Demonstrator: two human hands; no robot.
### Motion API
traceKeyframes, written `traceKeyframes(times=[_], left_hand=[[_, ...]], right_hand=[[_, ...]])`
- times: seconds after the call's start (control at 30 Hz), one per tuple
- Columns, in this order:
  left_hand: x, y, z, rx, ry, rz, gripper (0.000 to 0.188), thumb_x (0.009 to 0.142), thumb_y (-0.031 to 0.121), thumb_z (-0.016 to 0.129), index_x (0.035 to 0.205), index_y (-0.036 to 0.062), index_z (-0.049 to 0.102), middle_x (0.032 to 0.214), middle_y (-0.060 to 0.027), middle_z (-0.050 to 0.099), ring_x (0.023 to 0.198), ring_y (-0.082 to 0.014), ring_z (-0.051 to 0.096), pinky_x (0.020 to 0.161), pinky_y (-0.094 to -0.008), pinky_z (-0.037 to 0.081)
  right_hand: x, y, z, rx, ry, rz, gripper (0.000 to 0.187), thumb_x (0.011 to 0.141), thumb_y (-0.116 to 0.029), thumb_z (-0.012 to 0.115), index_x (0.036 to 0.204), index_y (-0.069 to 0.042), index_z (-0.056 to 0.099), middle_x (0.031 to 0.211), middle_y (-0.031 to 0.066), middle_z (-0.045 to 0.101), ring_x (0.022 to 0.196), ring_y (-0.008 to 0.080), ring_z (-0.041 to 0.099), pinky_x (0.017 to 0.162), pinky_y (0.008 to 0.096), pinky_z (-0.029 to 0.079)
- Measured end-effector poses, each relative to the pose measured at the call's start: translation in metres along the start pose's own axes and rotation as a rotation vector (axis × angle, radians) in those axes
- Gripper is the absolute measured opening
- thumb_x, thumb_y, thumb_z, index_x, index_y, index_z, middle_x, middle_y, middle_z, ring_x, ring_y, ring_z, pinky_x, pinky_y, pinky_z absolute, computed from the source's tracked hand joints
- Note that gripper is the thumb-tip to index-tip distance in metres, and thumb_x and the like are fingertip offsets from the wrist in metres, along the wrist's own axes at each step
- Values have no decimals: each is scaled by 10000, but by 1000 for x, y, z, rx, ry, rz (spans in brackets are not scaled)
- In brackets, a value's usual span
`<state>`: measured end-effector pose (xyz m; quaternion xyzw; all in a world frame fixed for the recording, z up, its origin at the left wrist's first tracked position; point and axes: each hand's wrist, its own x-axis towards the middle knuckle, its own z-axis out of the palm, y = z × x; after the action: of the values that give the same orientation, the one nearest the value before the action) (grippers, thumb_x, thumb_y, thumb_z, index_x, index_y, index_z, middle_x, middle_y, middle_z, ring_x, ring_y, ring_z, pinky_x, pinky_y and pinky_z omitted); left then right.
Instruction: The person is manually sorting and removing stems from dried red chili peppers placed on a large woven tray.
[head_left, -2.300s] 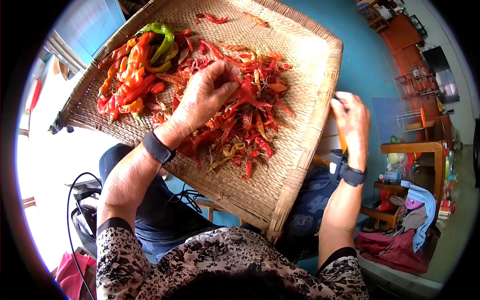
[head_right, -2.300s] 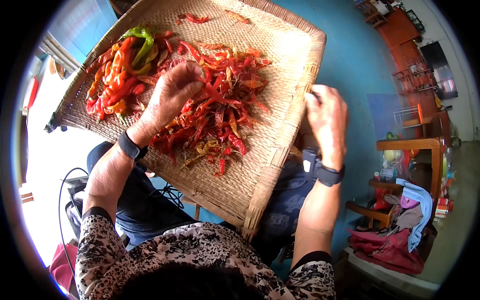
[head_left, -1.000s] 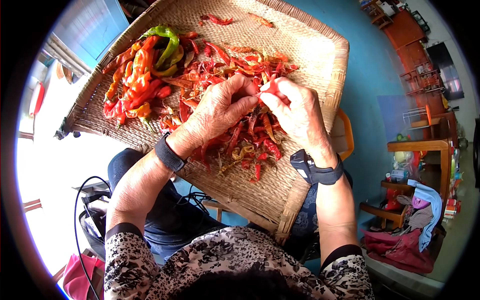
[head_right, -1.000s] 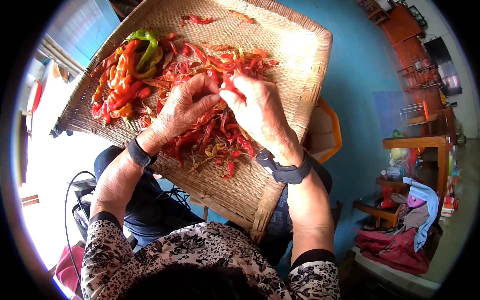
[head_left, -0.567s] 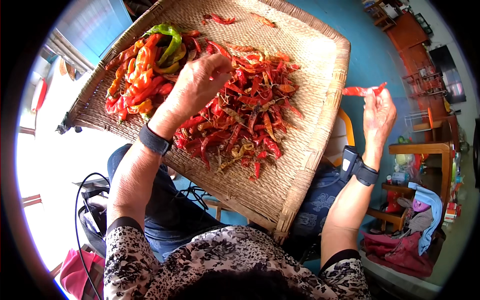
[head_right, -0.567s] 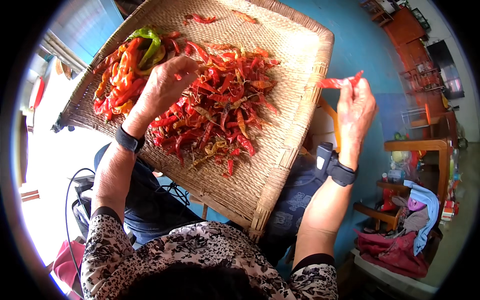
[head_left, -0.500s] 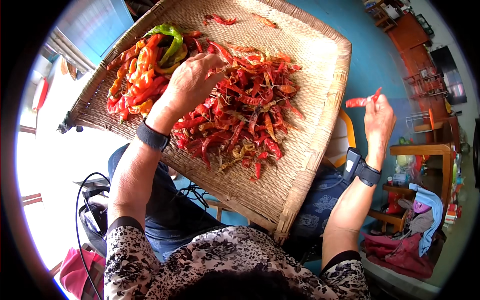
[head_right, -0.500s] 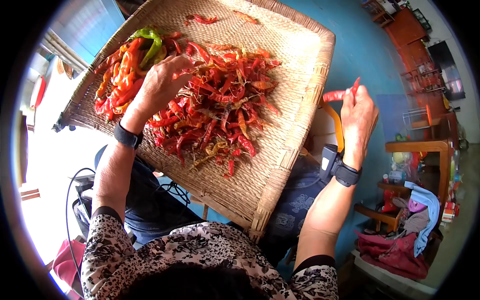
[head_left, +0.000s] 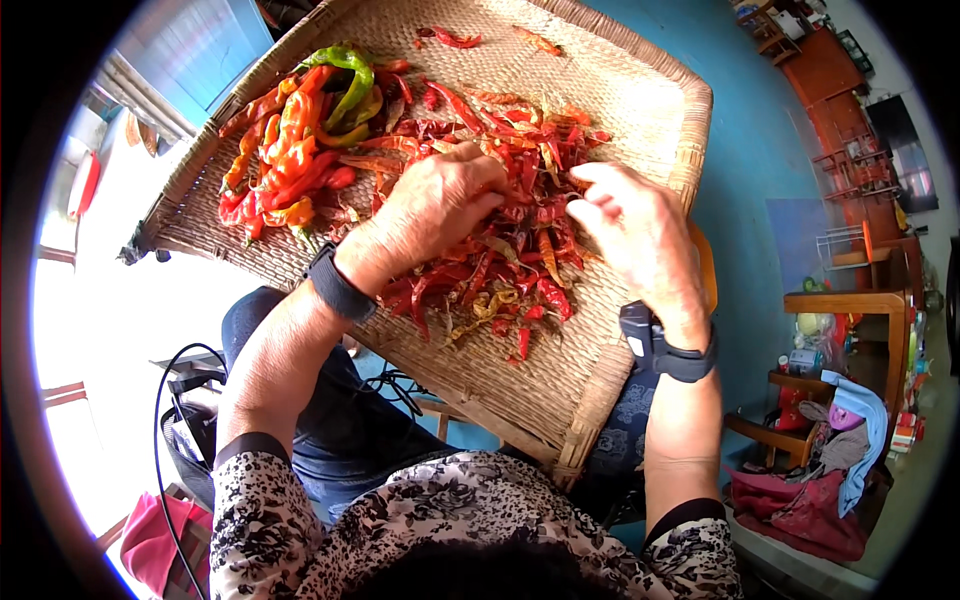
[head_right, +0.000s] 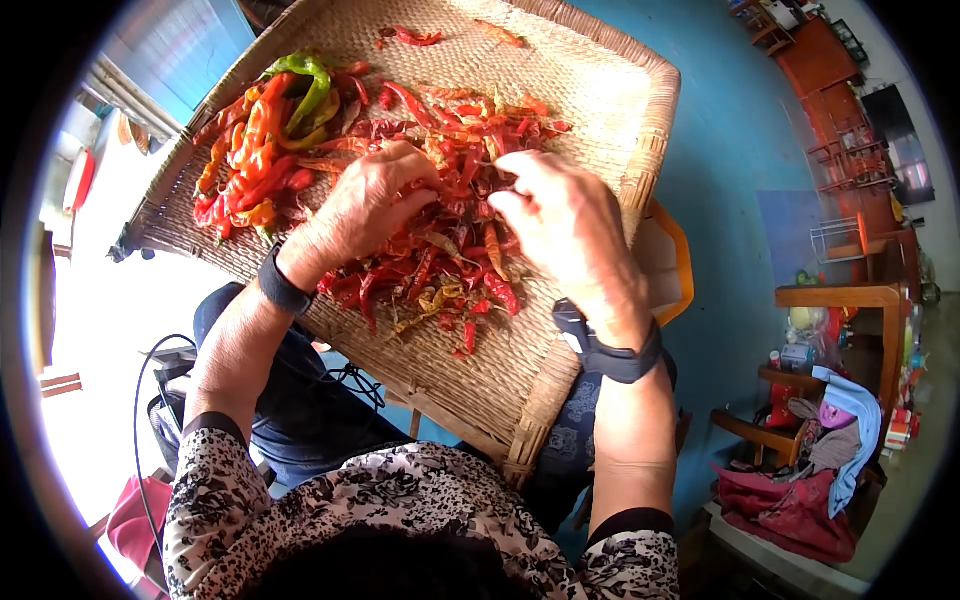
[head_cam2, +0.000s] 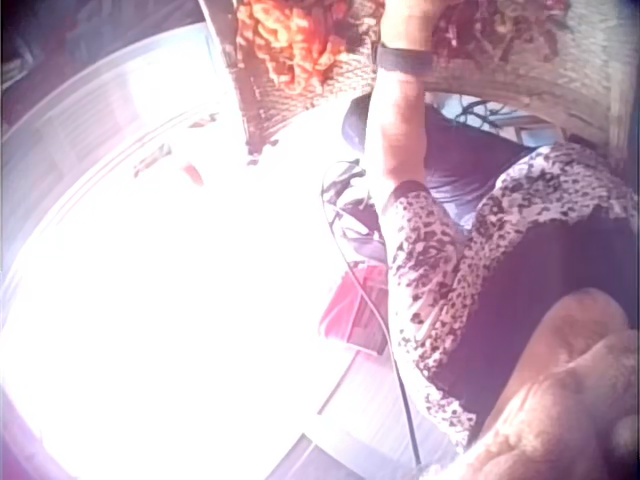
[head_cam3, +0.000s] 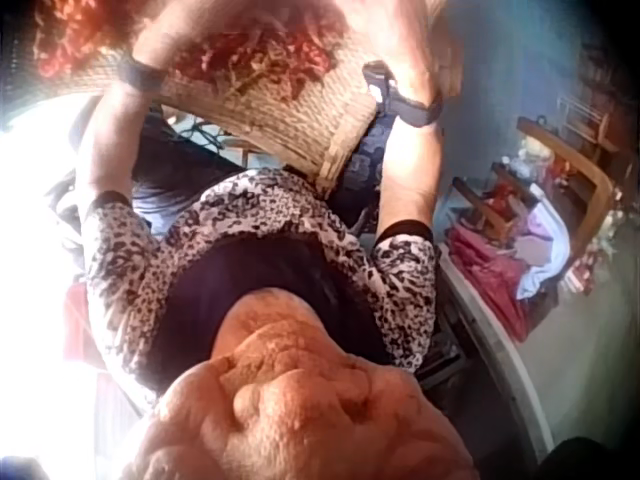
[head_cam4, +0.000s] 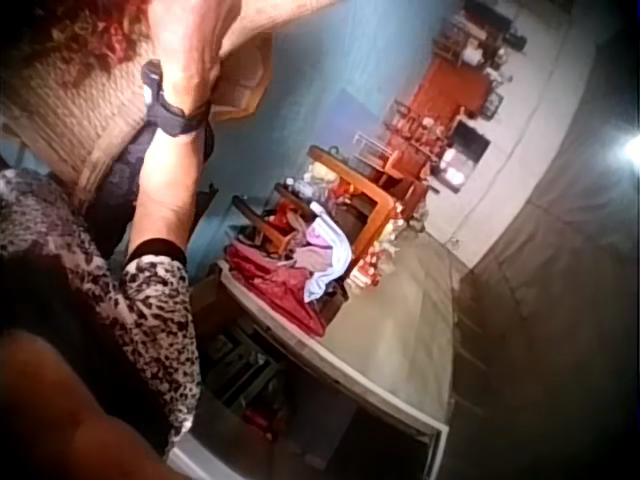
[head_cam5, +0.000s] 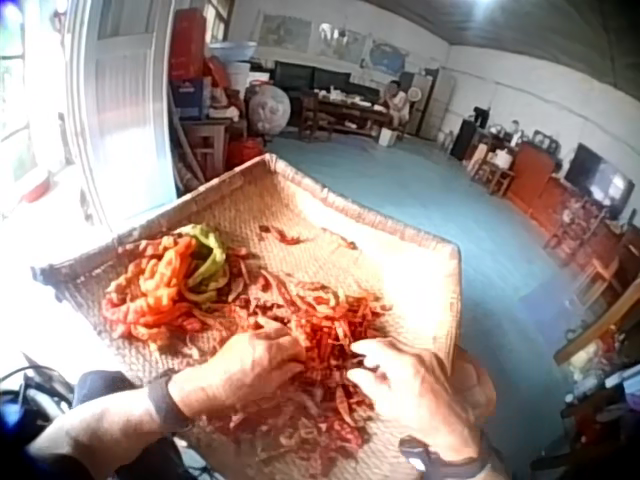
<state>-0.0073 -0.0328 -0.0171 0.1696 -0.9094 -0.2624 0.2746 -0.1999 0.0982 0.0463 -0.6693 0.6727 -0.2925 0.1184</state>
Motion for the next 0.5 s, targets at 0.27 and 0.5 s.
traceKeyframes(times=[0.27, 0.5], left_hand=[[-6, 22, 5, -209, 127, 38, 111, 808, 51, 670, 895, 32, 604, 811, -113, 604, 759, -306, 630, 683, -383, 523], [0, 15, -5, -627, -78, -367, 135, 900, 27, 645, 1032, 22, 616, 933, -3, 648, 878, -75, 612, 794, -230, 525]], right_hand=[[3, -7, 37, -137, -40, -154, 234, 804, -118, 713, 1002, -56, 605, 863, 144, 620, 748, 313, 643, 637, 408, 518], [-3, -4, 16, 87, 38, 33, 109, 912, -74, 604, 1020, -66, 590, 643, 136, 617, 581, 280, 639, 517, 359, 469]])
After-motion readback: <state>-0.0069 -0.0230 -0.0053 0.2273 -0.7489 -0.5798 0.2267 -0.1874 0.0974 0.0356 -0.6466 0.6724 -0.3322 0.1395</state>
